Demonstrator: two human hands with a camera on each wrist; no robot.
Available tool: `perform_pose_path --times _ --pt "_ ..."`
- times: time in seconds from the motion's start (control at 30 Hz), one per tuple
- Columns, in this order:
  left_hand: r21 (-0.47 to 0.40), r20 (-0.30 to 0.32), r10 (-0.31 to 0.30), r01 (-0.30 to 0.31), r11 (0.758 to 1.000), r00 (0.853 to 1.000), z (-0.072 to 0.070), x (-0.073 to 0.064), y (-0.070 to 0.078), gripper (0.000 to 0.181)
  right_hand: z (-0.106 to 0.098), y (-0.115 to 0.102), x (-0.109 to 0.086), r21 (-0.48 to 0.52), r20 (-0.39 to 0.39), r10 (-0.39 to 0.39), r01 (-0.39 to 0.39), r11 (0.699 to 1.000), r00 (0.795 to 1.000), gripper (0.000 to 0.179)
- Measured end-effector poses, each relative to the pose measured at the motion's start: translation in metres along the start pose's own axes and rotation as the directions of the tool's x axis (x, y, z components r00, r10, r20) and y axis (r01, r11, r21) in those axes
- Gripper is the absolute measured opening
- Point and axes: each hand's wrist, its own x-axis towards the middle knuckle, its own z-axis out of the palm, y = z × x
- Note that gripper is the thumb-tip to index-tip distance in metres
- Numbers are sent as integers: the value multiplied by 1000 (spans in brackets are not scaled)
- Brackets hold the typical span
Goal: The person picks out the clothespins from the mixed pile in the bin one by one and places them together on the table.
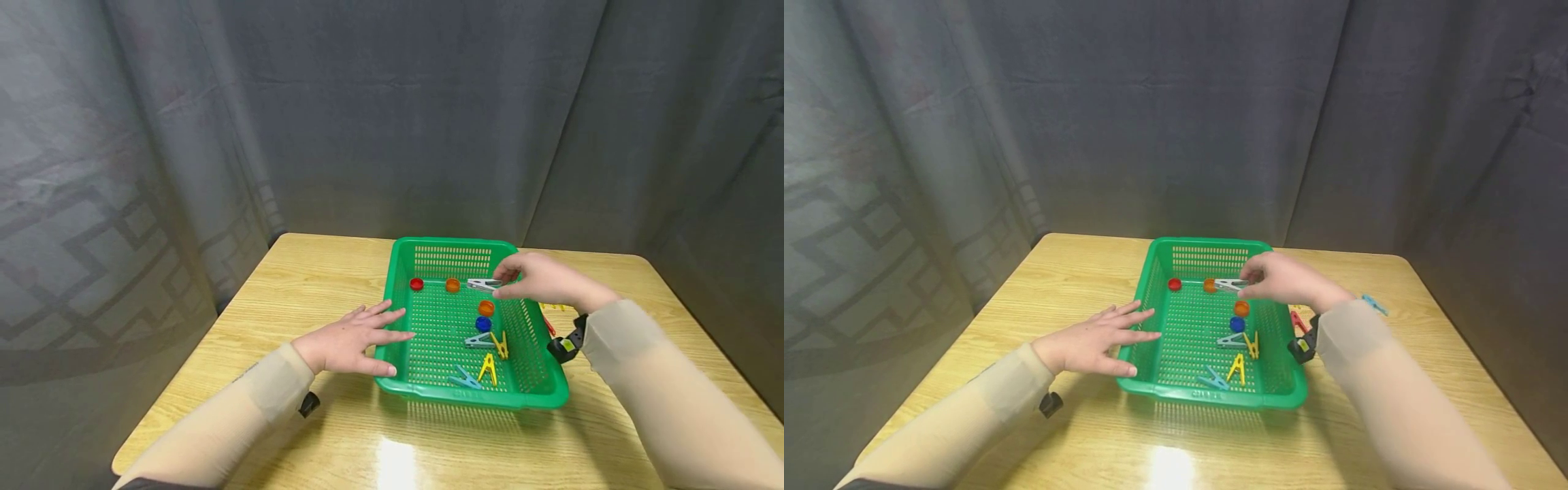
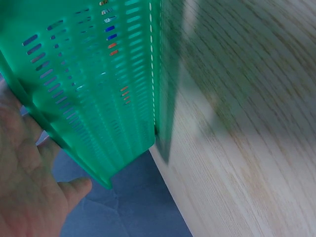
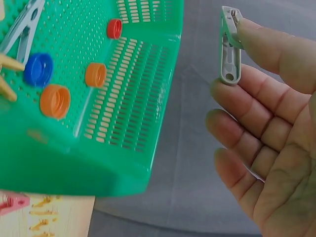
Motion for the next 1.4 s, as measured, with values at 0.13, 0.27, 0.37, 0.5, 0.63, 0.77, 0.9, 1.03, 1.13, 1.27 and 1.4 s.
perform_pose_path --times 0.13,0.27,0.37,0.5,0.63,0.77,0.9,1.03,1.13,1.27,1.4 --pt "4 4 -5 5 1000 1000 0 0 0 67 -5 4 -10 -1 -22 30 -30 1000 999 30" --pt "2 6 -6 6 1000 1000 0 0 0 68 -9 8 -18 -10 -45 50 -50 999 998 30" --pt "4 5 -5 5 1000 1000 0 0 0 68 -12 10 -25 6 -47 85 -84 996 995 29" --pt "9 -1 1 -1 1000 1000 0 1 0 68 -16 14 -34 41 -40 138 -137 990 990 31" --pt "13 2 -1 1 1000 1000 0 1 0 67 -19 21 -42 47 -52 164 -162 986 985 32" --pt "17 3 -5 5 1000 1000 1 1 0 67 -20 28 -49 13 -86 170 -170 985 982 30" --pt "18 1 -5 5 1000 1000 1 1 -1 67 -21 36 -56 -2 -109 180 -181 983 978 32" --pt "16 0 -4 4 1000 1000 2 1 0 67 -21 44 -63 -5 -122 188 -190 982 975 34" --pt "15 0 -3 3 1000 1000 2 1 0 67 -20 51 -69 -10 -127 202 -205 979 971 34" --pt "13 -1 -4 4 1000 1000 2 1 0 67 -17 61 -73 -25 -139 232 -237 971 963 36" --pt "12 -3 0 0 1000 1000 2 1 -1 67 -12 68 -75 -51 -174 238 -251 967 955 40"
